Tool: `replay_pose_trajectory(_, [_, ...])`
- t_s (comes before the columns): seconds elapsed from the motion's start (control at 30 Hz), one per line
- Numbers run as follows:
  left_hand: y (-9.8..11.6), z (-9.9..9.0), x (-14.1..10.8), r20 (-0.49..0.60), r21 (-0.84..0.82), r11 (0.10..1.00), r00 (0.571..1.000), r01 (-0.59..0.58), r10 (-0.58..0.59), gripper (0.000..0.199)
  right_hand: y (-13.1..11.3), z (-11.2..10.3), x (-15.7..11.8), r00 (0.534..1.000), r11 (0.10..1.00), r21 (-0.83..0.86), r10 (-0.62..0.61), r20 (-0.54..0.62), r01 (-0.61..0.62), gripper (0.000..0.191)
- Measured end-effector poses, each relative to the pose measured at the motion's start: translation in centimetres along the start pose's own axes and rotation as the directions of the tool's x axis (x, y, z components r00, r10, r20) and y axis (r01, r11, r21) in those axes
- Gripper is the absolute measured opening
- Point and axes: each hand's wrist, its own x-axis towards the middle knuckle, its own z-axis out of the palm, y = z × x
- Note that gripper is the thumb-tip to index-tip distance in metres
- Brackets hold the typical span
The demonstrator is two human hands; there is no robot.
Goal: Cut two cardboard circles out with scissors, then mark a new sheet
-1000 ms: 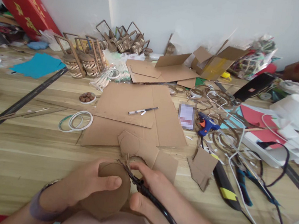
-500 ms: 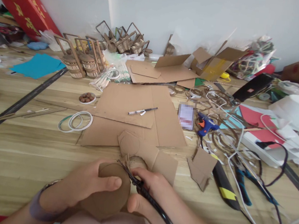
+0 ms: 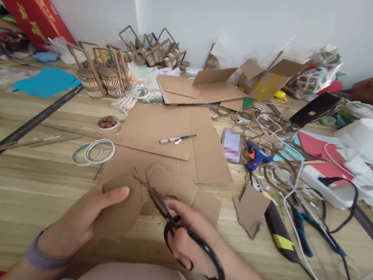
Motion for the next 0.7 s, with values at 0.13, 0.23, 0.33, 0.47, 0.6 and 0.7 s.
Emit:
replay_pose_trajectory(0.13, [-0.2,-0.8,0.9,-0.134,0.108,0.991,0.987,-0.074,0.089,0.052,-0.2,0.2,0.7,0.999,0.915,0.402,0.04,-0.029,-0.024,0.086])
replay_pose_trajectory(0.23, [-0.8,-1.4,2.0,-0.243,0.499,0.863,0.944,-0.076,0.224,0.049,-0.4,0.3,1.8,0.983,0.865,0.502,0.091,-0.16,0.002,0.085])
replay_pose_trajectory(0.33, [-1.8,-1.8,3.2,-0.231,0.727,0.68,0.901,-0.092,0.369,0.046,-0.5,0.4,2.7,0.957,0.877,0.477,0.087,-0.279,0.059,0.079])
replay_pose_trajectory(0.47, [-3.3,-2.0,4.0,-0.214,0.87,0.486,0.828,-0.08,0.519,0.059,-0.6,0.7,3.4,0.921,0.909,0.388,0.012,-0.389,0.153,0.068])
replay_pose_trajectory(0.6, [-4.0,-1.6,2.9,0.093,0.969,0.026,0.455,-0.247,0.885,0.041,-0.6,1.2,4.0,0.888,0.928,0.321,-0.024,-0.459,0.19,0.065])
replay_pose_trajectory(0.7, [-3.8,-0.5,1.4,0.453,0.85,-0.281,0.348,-0.445,0.821,0.025,-0.7,1.7,4.5,0.857,0.923,0.311,-0.037,-0.514,0.227,0.067])
